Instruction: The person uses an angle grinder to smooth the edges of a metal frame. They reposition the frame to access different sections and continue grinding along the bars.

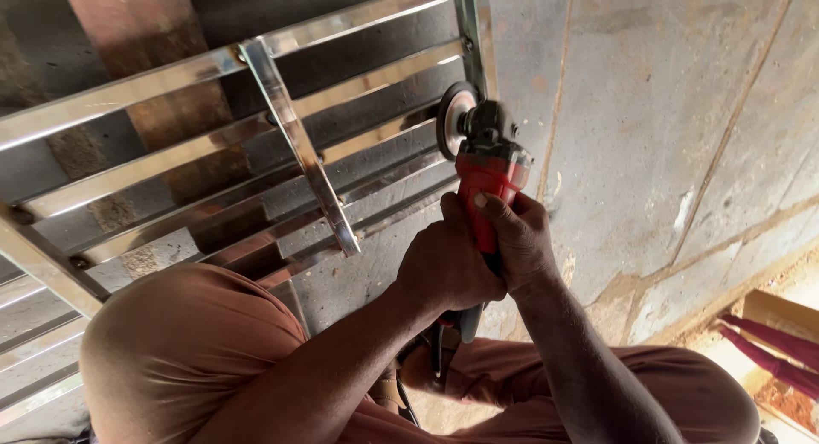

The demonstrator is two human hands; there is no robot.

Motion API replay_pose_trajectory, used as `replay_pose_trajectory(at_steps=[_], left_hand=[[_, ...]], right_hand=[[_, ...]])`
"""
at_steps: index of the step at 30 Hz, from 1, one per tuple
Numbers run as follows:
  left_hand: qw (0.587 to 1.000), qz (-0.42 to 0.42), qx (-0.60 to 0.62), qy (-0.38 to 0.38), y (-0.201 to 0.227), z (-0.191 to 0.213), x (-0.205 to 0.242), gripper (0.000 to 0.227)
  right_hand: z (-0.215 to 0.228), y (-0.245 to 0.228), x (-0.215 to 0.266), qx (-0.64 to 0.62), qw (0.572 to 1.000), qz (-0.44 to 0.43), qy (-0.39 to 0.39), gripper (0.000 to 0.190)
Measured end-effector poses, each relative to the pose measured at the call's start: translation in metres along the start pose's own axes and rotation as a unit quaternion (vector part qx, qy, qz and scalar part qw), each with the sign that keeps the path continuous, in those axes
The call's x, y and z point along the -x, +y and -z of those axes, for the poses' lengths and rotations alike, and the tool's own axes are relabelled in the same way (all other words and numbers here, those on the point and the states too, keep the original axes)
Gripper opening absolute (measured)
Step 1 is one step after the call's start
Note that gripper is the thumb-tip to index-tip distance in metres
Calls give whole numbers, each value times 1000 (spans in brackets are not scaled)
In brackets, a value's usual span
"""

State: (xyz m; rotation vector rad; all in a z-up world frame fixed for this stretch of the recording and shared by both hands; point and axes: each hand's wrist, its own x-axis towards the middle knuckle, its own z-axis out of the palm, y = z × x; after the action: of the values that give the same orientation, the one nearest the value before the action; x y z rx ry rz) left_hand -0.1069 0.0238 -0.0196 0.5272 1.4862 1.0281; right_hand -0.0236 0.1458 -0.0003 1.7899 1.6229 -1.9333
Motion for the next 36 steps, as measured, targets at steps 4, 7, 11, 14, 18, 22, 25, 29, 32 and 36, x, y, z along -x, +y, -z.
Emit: replay_pose_trajectory(at_steps=[4,7,11,14,18,22,25,29,32,36], left_hand=[[1000,-13,0,8,0,18,-10,89],[1000,-20,-14,-3,0,28,-16,93],[996,19,-53,-68,4,35,-12,98],[996,37,-19,-78,6,34,-6,101],[998,17,2,-67,3,30,-1,97],[997,24,5,-72,2,31,-1,97],[997,29,5,-72,2,35,-4,99],[998,17,-10,-57,2,40,-14,98],[997,37,10,-68,2,41,-11,100],[998,22,18,-53,0,37,-3,93]], right_hand=[[-13,-14,-13,43,999,7,6,57],[-19,-18,-17,28,999,17,-11,57],[-24,-17,-12,63,998,3,22,55],[-21,-14,-4,52,998,-9,27,55],[-15,-7,0,12,999,-27,15,58],[-14,-7,0,7,1000,-26,11,58],[-18,-10,-6,47,999,-10,23,57],[-20,-15,-16,57,998,10,13,55],[-21,-15,-16,43,999,7,8,55],[-12,-4,-9,-1,1000,-13,-6,53]])
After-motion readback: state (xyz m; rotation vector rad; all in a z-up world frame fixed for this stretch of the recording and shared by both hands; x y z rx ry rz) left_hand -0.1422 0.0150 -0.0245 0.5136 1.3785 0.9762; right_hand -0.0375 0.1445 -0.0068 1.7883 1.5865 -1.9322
